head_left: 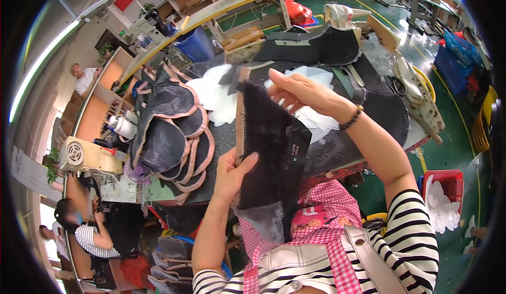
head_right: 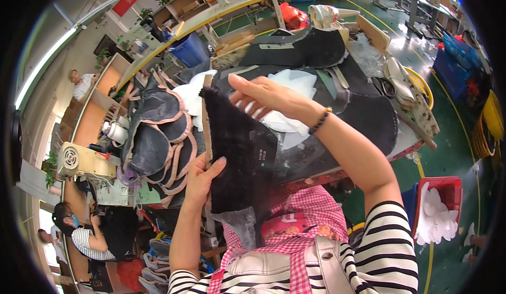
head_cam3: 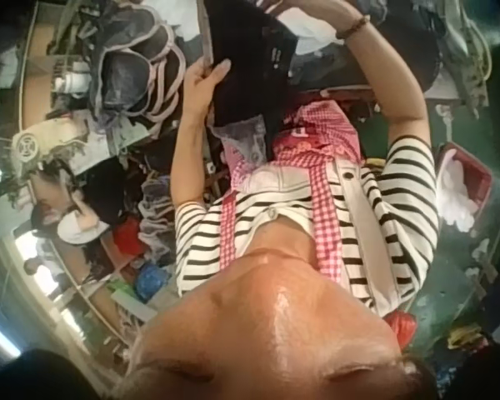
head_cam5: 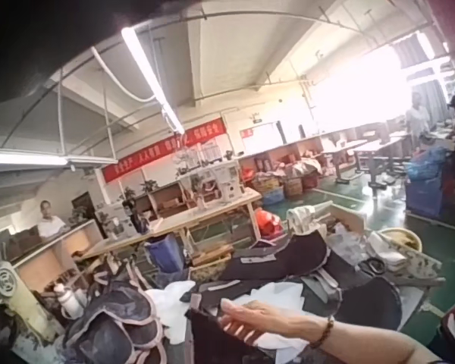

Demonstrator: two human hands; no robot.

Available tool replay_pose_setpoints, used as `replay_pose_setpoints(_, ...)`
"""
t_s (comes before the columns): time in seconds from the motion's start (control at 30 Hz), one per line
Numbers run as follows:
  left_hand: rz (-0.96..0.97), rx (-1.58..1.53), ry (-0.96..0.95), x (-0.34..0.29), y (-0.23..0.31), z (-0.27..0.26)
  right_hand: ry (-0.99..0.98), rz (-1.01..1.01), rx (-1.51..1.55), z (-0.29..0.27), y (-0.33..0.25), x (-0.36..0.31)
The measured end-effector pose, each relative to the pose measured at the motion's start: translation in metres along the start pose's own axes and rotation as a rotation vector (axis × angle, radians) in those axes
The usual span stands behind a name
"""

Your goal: The person assembles footwear by hand, inserting white foam insoles into black slipper uppers and then attaching grey fuzzy fabric linings. The person handles the components one at a time, aligning the edges and pressing them together to form the final product.

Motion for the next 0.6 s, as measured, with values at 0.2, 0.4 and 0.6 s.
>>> replay_pose_setpoints(0.2, 0.043, -0.058, 0.099, 0.004, -0.002, 0.001, -0.138, -0.194, -0.536, -0.003, 0.026, -0.010)
replay_pose_setpoints(0.4, 0.084, 0.019, 0.108, 0.009, 0.007, -0.019, 0.209, -0.480, -0.115, -0.007, 0.013, -0.016)
replay_pose_setpoints(0.6, 0.201, -0.013, 0.260, 0.010, 0.020, -0.021, 0.126, -0.374, -0.328, 0.009, 0.044, -0.040)
Point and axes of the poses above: each hand's wrist, its own x-axis towards the middle knuckle, its own z-axis out of the palm, y = z × x, the point moved 1 cm from there along x, towards the middle knuckle, and after that the axes turned 8 degrees about y, right-handed, at the moved point
